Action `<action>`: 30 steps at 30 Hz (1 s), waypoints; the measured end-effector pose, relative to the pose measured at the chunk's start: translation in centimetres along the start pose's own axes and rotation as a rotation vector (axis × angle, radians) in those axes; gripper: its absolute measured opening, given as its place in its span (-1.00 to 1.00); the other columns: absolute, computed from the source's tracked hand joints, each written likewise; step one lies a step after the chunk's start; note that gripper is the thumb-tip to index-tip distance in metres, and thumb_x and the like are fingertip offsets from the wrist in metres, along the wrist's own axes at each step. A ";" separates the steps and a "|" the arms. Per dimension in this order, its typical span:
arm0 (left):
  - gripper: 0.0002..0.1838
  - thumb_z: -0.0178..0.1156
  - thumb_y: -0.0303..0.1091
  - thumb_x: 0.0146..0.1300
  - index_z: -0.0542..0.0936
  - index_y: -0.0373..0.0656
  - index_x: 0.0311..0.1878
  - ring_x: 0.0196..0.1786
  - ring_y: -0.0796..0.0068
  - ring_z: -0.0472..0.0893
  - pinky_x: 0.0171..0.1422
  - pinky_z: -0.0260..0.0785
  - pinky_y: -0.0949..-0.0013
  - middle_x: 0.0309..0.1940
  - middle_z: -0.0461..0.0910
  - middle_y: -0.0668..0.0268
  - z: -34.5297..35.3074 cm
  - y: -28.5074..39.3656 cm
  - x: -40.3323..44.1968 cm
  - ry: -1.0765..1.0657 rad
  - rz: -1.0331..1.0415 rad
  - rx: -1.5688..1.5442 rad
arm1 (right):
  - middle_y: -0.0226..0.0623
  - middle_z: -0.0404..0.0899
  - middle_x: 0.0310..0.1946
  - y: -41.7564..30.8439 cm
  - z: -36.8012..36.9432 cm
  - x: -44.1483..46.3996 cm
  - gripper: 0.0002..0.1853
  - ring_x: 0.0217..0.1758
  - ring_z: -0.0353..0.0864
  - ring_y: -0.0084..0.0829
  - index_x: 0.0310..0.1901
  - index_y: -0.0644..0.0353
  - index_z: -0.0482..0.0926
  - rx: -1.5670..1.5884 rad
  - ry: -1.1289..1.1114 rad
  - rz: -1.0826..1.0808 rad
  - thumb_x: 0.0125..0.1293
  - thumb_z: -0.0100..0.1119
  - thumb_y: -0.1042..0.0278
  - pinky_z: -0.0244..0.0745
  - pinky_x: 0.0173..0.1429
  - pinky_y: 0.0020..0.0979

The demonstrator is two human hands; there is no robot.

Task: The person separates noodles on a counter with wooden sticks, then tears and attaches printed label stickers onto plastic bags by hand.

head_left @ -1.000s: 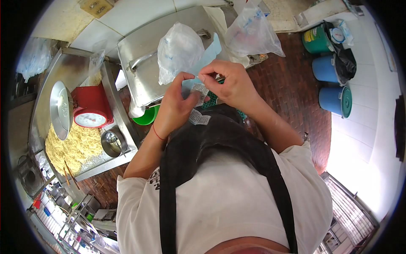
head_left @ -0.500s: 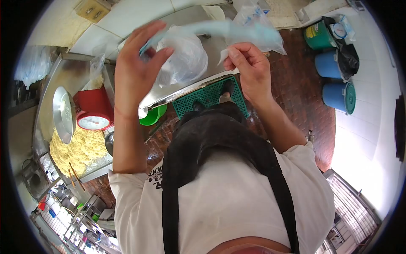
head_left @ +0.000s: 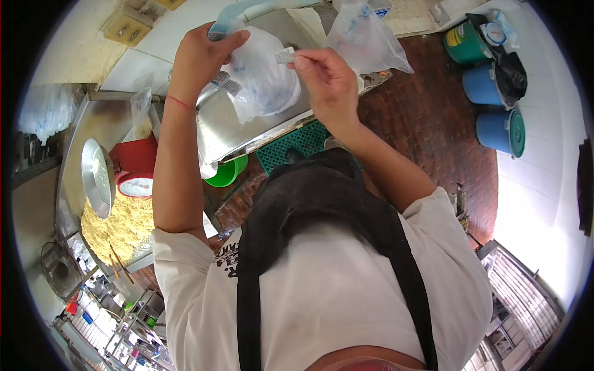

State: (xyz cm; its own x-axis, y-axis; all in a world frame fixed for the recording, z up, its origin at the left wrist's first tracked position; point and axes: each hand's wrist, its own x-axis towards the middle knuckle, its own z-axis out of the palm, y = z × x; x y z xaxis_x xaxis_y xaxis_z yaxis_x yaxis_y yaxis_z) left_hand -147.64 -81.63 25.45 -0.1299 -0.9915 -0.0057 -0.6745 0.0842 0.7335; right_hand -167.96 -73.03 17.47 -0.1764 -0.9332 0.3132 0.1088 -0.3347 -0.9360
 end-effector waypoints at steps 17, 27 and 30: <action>-0.53 0.48 -0.05 0.12 0.69 -0.33 -0.18 -0.49 0.61 0.56 -0.32 0.43 0.47 -0.54 0.64 0.33 0.6 0.4 -0.2 -0.052 -0.016 -0.128 | 0.01 0.50 0.10 3.7 2.1 1.0 -0.37 0.20 0.45 0.05 0.25 0.25 0.45 -0.434 -0.060 -0.195 0.24 0.41 0.12 0.39 0.30 -0.06; -0.64 0.49 -0.13 0.17 0.69 -0.28 -0.24 -0.45 0.66 0.52 -0.30 0.38 0.52 -0.51 0.62 0.41 0.8 -0.6 -0.3 -0.066 0.033 -0.179 | 0.22 0.26 0.35 5.5 2.0 0.9 0.13 0.44 0.23 0.20 0.42 0.45 0.13 -0.668 -0.148 -0.249 0.04 0.51 -0.19 0.13 0.48 0.10; -0.63 0.49 -0.11 0.17 0.69 -0.28 -0.24 -0.45 0.66 0.52 -0.31 0.37 0.53 -0.52 0.61 0.40 0.8 -0.3 0.1 -0.049 0.025 -0.178 | 0.27 0.12 0.44 9.1 1.7 -2.0 0.27 0.52 0.10 0.25 0.48 0.46 0.00 -0.763 -0.181 -0.215 -0.03 0.53 -0.23 -0.01 0.53 0.19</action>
State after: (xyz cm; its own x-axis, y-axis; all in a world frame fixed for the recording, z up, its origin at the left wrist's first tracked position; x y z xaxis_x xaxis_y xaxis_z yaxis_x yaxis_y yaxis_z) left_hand -148.00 -81.72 24.72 -0.1832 -0.9830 -0.0153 -0.5319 0.0860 0.8424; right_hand -164.96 -74.45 8.62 0.0508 -0.8871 0.4587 -0.6176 -0.3889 -0.6836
